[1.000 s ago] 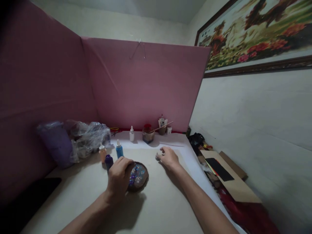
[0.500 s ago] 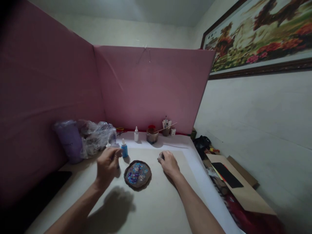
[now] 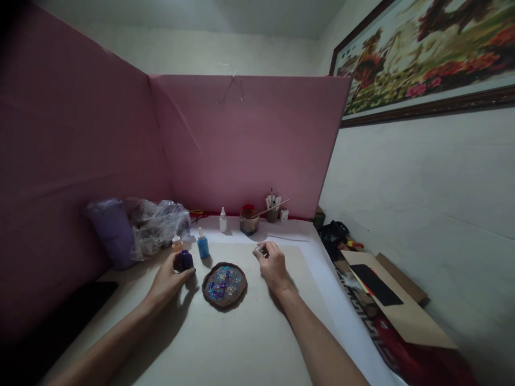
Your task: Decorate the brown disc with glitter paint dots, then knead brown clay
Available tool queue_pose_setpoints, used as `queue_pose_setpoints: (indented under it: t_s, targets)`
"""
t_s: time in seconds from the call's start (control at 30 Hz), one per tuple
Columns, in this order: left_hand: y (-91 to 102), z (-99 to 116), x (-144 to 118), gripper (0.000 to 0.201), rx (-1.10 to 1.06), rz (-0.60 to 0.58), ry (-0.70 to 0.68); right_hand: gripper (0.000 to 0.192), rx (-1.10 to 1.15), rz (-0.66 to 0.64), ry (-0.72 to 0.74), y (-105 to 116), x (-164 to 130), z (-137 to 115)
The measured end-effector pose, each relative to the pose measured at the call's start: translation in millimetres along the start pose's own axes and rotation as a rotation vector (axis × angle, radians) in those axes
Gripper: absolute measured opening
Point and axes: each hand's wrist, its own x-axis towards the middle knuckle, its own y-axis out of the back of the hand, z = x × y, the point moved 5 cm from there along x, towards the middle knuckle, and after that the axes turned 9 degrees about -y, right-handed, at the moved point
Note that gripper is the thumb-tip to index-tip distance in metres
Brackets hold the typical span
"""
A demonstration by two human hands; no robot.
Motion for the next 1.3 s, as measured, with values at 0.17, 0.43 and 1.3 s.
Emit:
queue_pose_setpoints:
  t_s: [0.17,0.43,1.3]
  targets:
    - [-2.5,4.7,1.8,0.032,0.024,0.005,-0.017,0.012,0.084,-0.044,0.034,-1.0,-4.0,-12.1]
    - [-35.5,87.6,-1.3,0.027,-0.290,0.000,-0.316,0.018,0.325,-0.110,0.025,-0.7,-15.4,-36.7]
    - [-66.8,90.9,-30.4,0.032,-0.216,-0.186,-0.512,0.012,0.412,-0.226,0.097,1.0,-31.9,-67.1]
